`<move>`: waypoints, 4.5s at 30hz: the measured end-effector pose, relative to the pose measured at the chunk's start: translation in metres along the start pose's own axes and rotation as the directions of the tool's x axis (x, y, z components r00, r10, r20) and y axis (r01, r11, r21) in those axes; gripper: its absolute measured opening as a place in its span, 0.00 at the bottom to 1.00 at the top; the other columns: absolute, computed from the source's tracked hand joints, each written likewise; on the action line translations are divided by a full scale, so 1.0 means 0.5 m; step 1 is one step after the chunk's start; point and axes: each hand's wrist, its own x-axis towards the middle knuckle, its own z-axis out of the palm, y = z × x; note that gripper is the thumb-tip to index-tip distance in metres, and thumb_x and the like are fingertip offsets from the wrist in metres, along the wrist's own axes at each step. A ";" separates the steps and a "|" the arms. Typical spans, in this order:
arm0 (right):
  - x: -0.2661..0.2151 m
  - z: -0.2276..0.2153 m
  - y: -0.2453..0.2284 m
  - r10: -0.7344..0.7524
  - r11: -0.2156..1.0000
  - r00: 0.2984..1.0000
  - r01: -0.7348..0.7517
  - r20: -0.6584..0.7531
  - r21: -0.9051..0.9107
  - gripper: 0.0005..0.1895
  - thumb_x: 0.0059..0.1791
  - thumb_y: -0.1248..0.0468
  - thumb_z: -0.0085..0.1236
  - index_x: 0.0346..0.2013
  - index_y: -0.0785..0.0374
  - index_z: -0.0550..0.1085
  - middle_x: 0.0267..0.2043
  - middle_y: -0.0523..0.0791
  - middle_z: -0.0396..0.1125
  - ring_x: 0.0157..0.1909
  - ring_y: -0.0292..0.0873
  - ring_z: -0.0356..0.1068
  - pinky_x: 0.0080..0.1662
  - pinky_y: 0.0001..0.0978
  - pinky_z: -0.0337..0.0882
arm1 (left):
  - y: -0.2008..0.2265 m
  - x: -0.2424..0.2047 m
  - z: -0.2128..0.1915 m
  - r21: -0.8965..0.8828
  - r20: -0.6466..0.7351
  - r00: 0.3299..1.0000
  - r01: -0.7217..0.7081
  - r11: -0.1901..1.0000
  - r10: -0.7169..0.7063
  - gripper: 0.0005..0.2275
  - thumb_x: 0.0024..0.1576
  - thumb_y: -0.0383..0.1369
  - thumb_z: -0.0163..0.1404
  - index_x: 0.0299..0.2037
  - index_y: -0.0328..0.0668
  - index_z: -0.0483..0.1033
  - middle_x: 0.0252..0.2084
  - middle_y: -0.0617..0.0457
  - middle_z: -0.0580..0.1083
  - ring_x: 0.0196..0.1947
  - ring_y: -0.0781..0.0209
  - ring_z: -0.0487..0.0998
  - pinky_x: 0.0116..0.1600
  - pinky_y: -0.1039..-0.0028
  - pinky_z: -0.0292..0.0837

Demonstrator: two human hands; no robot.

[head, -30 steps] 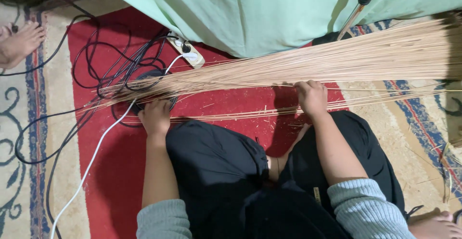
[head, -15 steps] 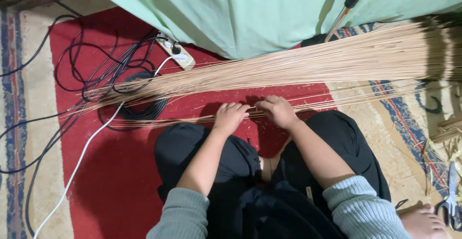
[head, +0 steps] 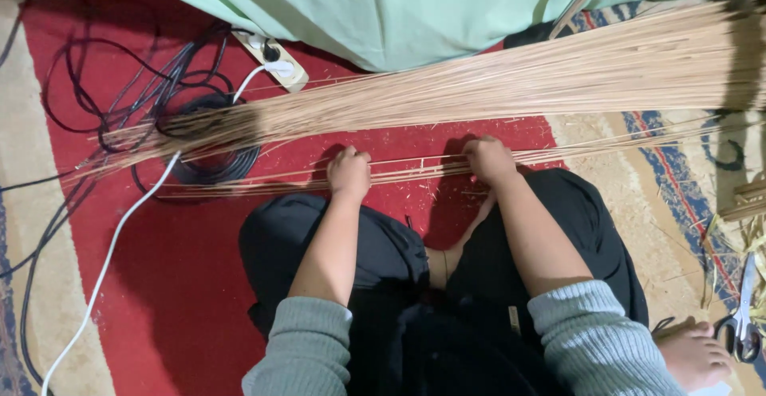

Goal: Weaving thin wooden sticks together to form a structured mat or bundle

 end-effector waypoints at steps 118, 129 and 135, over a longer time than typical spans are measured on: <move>-0.130 -0.131 -0.092 -0.252 0.965 0.885 0.261 -0.391 -0.031 0.09 0.57 0.50 0.53 0.46 0.43 0.78 0.40 0.38 0.74 0.50 0.44 0.76 0.60 0.46 0.69 | 0.067 -0.090 -0.160 0.141 -0.523 0.803 -0.251 0.958 0.287 0.13 0.59 0.54 0.51 0.36 0.59 0.75 0.31 0.63 0.67 0.40 0.60 0.71 0.48 0.64 0.64; -0.109 -0.109 -0.053 -0.282 0.959 0.769 0.233 -0.574 -0.159 0.07 0.55 0.54 0.55 0.44 0.45 0.78 0.38 0.37 0.71 0.49 0.41 0.74 0.59 0.39 0.66 | 0.076 -0.089 -0.171 0.132 -0.596 0.754 -0.248 0.960 0.276 0.06 0.63 0.47 0.50 0.40 0.63 0.75 0.33 0.63 0.66 0.39 0.60 0.70 0.50 0.64 0.64; -0.123 -0.106 -0.107 -0.402 0.913 0.732 0.368 -0.550 -0.177 0.07 0.54 0.55 0.54 0.43 0.47 0.78 0.37 0.38 0.71 0.47 0.41 0.74 0.56 0.39 0.68 | 0.087 -0.090 -0.152 0.130 -0.561 0.744 -0.354 0.926 0.363 0.04 0.61 0.44 0.52 0.39 0.62 0.75 0.32 0.63 0.66 0.38 0.60 0.72 0.44 0.66 0.66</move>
